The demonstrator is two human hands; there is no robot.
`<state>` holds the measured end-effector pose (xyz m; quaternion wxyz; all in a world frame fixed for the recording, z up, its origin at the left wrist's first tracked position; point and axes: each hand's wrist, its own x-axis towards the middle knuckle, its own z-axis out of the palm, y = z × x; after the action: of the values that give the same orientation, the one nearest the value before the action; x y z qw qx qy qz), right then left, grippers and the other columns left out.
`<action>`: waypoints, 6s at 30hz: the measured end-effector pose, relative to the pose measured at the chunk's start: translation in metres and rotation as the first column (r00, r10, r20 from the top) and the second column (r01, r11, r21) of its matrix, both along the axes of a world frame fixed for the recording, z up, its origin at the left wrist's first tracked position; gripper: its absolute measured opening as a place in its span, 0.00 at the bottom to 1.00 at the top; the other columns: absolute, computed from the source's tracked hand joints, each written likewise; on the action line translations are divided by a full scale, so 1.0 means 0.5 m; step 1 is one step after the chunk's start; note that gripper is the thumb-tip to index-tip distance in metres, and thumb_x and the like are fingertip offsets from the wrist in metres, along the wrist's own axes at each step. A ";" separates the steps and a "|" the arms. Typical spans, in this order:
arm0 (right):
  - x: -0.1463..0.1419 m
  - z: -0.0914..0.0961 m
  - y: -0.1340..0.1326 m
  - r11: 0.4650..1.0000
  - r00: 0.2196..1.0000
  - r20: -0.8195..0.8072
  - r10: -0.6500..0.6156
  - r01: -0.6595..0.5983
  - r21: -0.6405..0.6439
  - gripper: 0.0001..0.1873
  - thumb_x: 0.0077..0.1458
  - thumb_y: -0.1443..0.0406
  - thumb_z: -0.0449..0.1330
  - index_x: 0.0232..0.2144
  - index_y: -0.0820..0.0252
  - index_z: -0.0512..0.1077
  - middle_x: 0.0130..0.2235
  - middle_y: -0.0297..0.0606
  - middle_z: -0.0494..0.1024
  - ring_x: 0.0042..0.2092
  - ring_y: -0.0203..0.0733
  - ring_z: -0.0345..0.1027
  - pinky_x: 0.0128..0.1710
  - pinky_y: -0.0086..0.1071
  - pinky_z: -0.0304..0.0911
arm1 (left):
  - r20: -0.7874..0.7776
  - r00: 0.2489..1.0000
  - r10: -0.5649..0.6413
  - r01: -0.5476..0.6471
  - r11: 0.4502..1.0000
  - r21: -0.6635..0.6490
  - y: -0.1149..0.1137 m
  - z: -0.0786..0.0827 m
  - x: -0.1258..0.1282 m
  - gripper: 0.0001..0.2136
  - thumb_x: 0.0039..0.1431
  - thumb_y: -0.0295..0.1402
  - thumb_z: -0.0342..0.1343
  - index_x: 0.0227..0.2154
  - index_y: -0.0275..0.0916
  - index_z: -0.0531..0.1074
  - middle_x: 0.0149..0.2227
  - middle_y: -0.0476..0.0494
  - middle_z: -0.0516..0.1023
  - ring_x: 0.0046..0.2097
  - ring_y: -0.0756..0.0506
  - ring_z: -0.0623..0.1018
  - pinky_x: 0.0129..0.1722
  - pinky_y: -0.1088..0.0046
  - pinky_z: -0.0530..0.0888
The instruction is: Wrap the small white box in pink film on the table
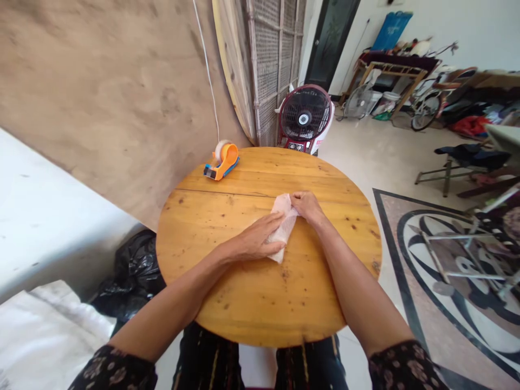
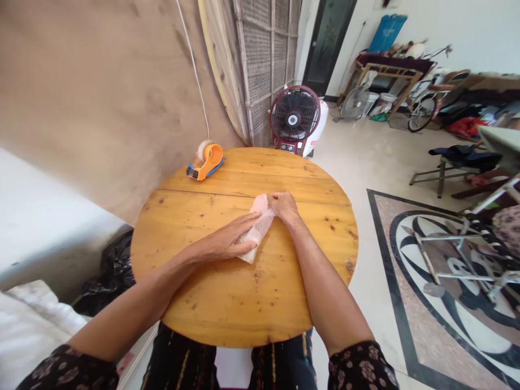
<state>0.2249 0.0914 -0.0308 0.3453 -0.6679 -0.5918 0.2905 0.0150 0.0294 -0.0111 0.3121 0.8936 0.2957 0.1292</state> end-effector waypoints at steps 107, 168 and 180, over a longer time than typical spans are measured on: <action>-0.026 0.028 -0.028 0.995 0.868 0.497 0.012 0.040 -0.094 0.09 0.48 0.57 0.63 0.25 0.56 0.73 0.28 0.34 0.77 0.32 0.39 0.69 0.32 0.30 0.56 | -0.008 0.998 0.062 -0.057 0.956 0.287 0.001 -0.015 0.016 0.19 0.55 0.39 0.54 0.48 0.38 0.73 0.55 0.37 0.72 0.56 0.37 0.71 0.58 0.58 0.66; -0.076 -0.027 -0.019 0.985 0.936 0.350 -0.020 -0.042 0.166 0.13 0.58 0.59 0.52 0.37 0.55 0.75 0.35 0.36 0.79 0.36 0.41 0.69 0.37 0.31 0.59 | 0.042 0.946 0.321 -0.297 0.813 0.501 -0.055 -0.005 0.029 0.15 0.51 0.40 0.58 0.39 0.40 0.76 0.44 0.39 0.73 0.47 0.37 0.70 0.48 0.58 0.67; -0.079 -0.027 -0.022 0.983 0.916 0.400 -0.028 -0.047 0.177 0.14 0.60 0.59 0.51 0.39 0.55 0.75 0.37 0.38 0.80 0.39 0.43 0.70 0.39 0.32 0.59 | 0.146 0.939 0.311 -0.339 0.766 0.546 -0.097 -0.004 0.023 0.10 0.60 0.35 0.51 0.34 0.38 0.76 0.37 0.40 0.73 0.40 0.43 0.69 0.42 0.64 0.69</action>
<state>0.1856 0.0806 -0.0445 0.2752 -0.6758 -0.6774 0.0934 0.0264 -0.0192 -0.0132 0.0141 0.8774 0.3869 0.2834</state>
